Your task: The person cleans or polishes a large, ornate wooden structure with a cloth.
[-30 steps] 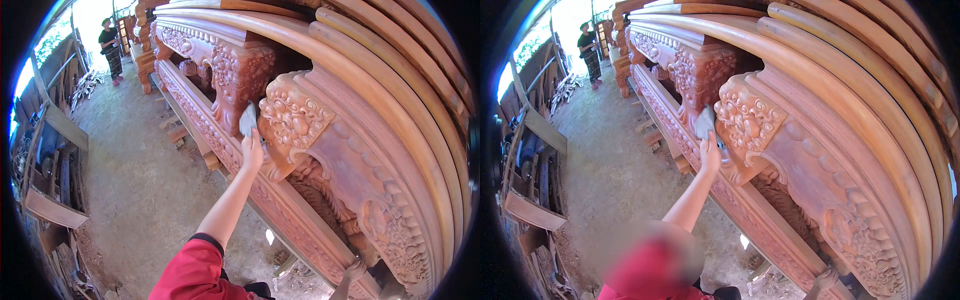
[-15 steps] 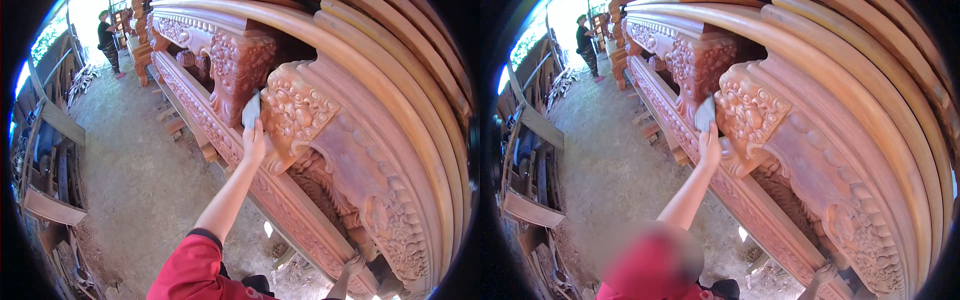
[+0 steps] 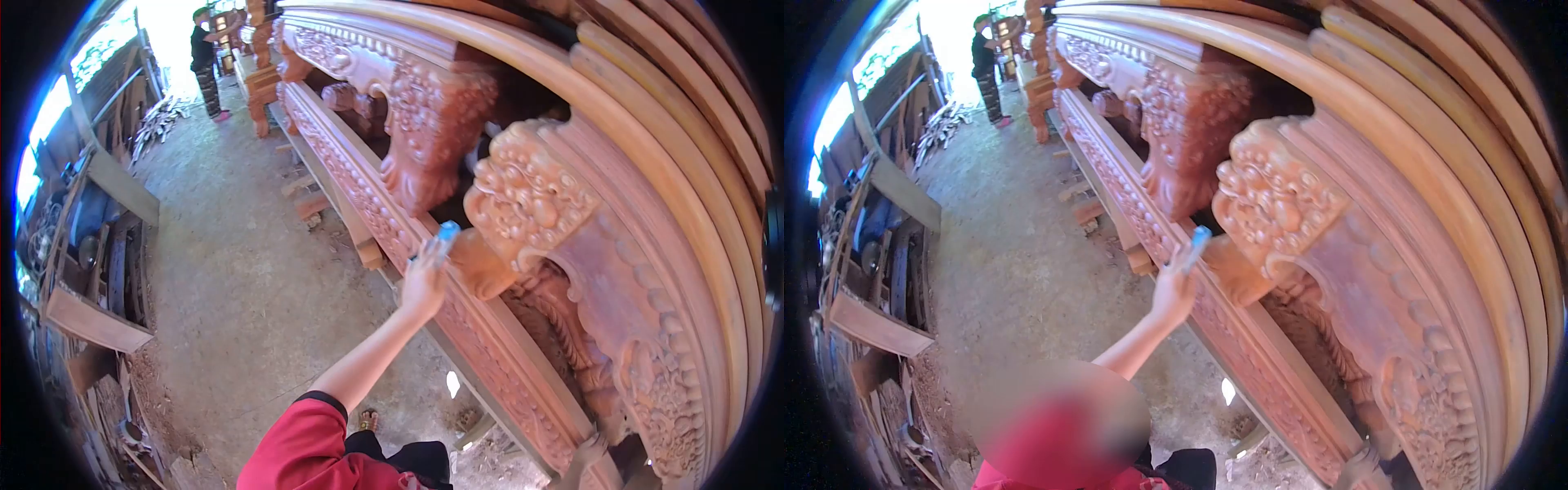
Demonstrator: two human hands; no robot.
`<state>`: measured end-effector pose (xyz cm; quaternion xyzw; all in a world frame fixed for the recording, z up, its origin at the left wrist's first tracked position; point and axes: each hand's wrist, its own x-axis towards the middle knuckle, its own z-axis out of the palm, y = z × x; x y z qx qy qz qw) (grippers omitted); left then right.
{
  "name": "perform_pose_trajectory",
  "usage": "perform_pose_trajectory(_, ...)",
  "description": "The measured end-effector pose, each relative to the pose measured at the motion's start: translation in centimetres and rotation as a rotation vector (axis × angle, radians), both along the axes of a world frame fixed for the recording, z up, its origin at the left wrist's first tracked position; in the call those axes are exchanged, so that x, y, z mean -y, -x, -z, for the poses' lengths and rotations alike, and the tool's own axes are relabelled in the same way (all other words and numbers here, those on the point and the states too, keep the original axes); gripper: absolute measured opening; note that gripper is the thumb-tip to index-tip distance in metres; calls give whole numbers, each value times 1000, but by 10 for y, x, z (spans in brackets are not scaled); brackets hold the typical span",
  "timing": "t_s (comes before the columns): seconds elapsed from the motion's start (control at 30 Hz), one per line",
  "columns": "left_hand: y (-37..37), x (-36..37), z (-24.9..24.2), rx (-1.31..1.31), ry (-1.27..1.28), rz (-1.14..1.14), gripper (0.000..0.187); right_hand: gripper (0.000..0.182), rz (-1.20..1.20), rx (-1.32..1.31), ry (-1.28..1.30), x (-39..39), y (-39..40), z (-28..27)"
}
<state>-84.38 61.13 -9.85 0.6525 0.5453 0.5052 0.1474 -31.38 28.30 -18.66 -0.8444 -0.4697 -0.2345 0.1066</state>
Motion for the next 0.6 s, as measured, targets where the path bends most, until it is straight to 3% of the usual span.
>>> perform_pose_trajectory(0.03, -5, 0, 1, -170, 118, -25, 43, 43, -85, -41, 4, -4, -3, -4)
perform_pose_trajectory(0.13, -17, -1, -8, -299, 92, 21, 44, 37, -166, -84, 85, -15, -3, -8)
perform_pose_trajectory(0.23, -32, -9, 0, -189, 44, 44, 44, 33, -370, -39, 243, -61, 88, -66)
perform_pose_trajectory(0.3, -37, -19, 2, -193, 12, 9, 44, 40, -673, -204, 12, -96, 101, -60)
perform_pose_trajectory(0.33, -35, -26, -1, -184, -17, 7, 44, 40, -690, -196, 14, -113, 106, -56)
perform_pose_trajectory(0.4, -29, -37, 0, -209, -73, 14, 44, 32, -526, -419, 209, -128, 117, -46)
perform_pose_trajectory(0.57, -7, -44, 5, -306, -168, 124, 48, 29, -535, -407, 249, -134, 123, -51)
perform_pose_trajectory(0.6, -9, -38, 5, -326, -162, 121, 50, 36, -445, -425, 323, -133, 129, -58)
